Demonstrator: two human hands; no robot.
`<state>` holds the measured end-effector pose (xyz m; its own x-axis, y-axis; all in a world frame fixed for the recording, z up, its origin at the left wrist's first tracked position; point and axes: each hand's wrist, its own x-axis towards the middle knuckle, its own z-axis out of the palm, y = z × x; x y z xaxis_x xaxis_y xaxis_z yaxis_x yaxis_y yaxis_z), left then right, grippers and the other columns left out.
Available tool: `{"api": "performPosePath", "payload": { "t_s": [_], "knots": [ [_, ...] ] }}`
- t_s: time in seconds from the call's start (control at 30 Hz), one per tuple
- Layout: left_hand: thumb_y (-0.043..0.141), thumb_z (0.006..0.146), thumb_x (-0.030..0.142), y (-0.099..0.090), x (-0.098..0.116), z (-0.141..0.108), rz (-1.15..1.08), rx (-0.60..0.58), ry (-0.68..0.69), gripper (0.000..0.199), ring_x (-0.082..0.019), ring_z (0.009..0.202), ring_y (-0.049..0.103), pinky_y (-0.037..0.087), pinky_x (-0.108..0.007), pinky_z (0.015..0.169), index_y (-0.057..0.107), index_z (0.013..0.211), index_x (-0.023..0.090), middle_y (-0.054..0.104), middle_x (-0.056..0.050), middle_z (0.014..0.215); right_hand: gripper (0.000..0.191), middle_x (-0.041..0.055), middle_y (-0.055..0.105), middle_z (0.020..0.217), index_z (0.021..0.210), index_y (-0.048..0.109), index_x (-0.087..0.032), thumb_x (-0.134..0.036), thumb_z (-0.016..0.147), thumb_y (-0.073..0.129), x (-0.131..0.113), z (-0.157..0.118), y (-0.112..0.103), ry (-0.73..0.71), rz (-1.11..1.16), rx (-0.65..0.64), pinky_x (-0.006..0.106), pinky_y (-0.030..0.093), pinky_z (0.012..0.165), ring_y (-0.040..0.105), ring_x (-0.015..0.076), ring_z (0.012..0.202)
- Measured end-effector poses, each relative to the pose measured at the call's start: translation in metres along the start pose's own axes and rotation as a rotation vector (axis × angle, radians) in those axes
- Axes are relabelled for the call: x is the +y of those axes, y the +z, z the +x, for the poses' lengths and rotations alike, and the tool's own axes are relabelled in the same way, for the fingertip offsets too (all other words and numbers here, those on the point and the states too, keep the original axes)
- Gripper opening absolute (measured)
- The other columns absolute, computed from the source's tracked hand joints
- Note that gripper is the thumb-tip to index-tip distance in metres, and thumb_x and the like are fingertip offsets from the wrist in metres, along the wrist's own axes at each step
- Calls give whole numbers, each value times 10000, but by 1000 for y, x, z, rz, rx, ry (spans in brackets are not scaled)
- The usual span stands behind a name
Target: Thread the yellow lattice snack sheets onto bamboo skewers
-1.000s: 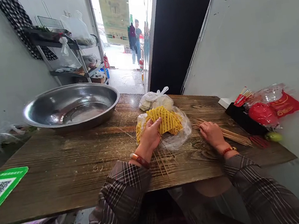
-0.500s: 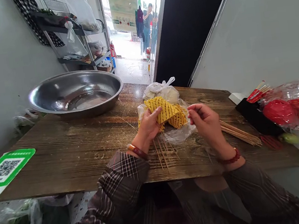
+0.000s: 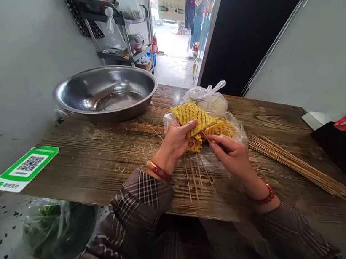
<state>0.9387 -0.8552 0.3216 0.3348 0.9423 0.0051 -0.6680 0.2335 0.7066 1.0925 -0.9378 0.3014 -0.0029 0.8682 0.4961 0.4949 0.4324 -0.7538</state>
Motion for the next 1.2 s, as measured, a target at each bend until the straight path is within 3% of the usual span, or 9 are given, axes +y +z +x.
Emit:
{"api": "performPosePath", "payload": {
  "t_s": [0.17, 0.67, 0.8, 1.0, 1.2],
  "knots": [
    [763, 695, 42, 0, -3, 0, 23, 18, -2, 330, -285, 1035, 709, 579, -454, 958, 647, 994, 118, 739, -99, 1020, 250, 32, 736, 847, 1104, 756, -226, -257, 912, 599, 6, -4, 1, 14, 13, -11, 329, 562, 719, 677, 164, 745],
    [748, 706, 67, -2, -10, 0, 58, -2, 17, 363, -301, 1095, 691, 562, -440, 980, 653, 1048, 143, 746, -98, 1022, 262, 53, 781, 1016, 1122, 756, -251, -257, 914, 596, 15, -4, 1, 24, 4, 16, 359, 576, 841, 721, 198, 940],
    [760, 699, 76, -1, -10, -1, 53, -15, 21, 440, -311, 1119, 679, 553, -451, 987, 637, 1112, 166, 744, -88, 1010, 259, 54, 782, 1034, 1116, 759, -249, -262, 912, 598, 17, -4, 1, 36, 20, 16, 367, 583, 833, 724, 197, 933],
    [852, 601, 85, 0, -13, -4, 161, -79, 52, 456, -306, 1088, 682, 550, -401, 954, 659, 1007, 154, 736, -92, 1017, 247, 54, 784, 1034, 1094, 768, -254, -266, 903, 612, 20, -4, 0, 39, 32, 52, 364, 582, 823, 723, 203, 927],
    [867, 582, 97, -2, -17, -3, 327, -32, 123, 456, -262, 1053, 670, 540, -355, 920, 670, 986, 171, 727, -76, 1041, 186, 46, 786, 948, 997, 776, -245, -274, 897, 622, 17, -5, -2, 50, 5, 83, 347, 568, 765, 717, 192, 841]
  ]
}}
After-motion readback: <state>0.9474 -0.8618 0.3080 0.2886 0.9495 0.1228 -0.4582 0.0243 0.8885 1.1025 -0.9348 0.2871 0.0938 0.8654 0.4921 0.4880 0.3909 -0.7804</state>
